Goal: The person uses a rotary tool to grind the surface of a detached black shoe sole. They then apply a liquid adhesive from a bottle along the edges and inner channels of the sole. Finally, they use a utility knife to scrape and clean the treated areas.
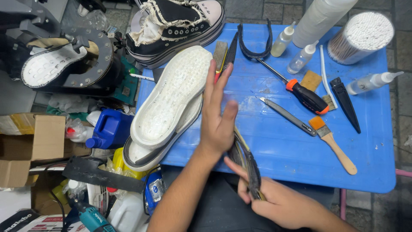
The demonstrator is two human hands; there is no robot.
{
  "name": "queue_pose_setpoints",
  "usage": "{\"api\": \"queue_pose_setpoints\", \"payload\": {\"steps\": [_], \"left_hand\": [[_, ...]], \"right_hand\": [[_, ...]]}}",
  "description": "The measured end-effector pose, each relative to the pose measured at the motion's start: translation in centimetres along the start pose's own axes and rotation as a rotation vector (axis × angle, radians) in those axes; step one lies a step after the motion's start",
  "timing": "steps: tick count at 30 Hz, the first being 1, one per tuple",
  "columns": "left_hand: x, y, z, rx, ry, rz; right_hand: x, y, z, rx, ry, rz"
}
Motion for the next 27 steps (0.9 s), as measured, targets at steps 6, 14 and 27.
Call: {"api": "queue_pose_setpoints", "payload": {"steps": [6,14,27], "left_hand": [[-1.4,-0.4,-1.1,-0.537,0.335,-0.124],[-2.9,-1.1,-2.4,-0.239,0.697,-0.306],[-4.7,-2.5,-3.9,-0.341,0.811,-0.253]], "right_hand": [[-0.7,2.4,-1.4,0.849,0.312,-0.273],[0.7,7.2,0.6,0.520,0.256,0.348],[4.1,9.6,0.5,0.355,0.387,0.714]]}}
Point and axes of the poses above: each hand's wrist, its own x-axis towards the middle knuckle, its own y-axis out of the back of the hand, z = x × y, the point moved 4 cm from there along x, towards the middle knuckle, and after that the axes turned 6 degrees about -y, right-handed, at the moved point
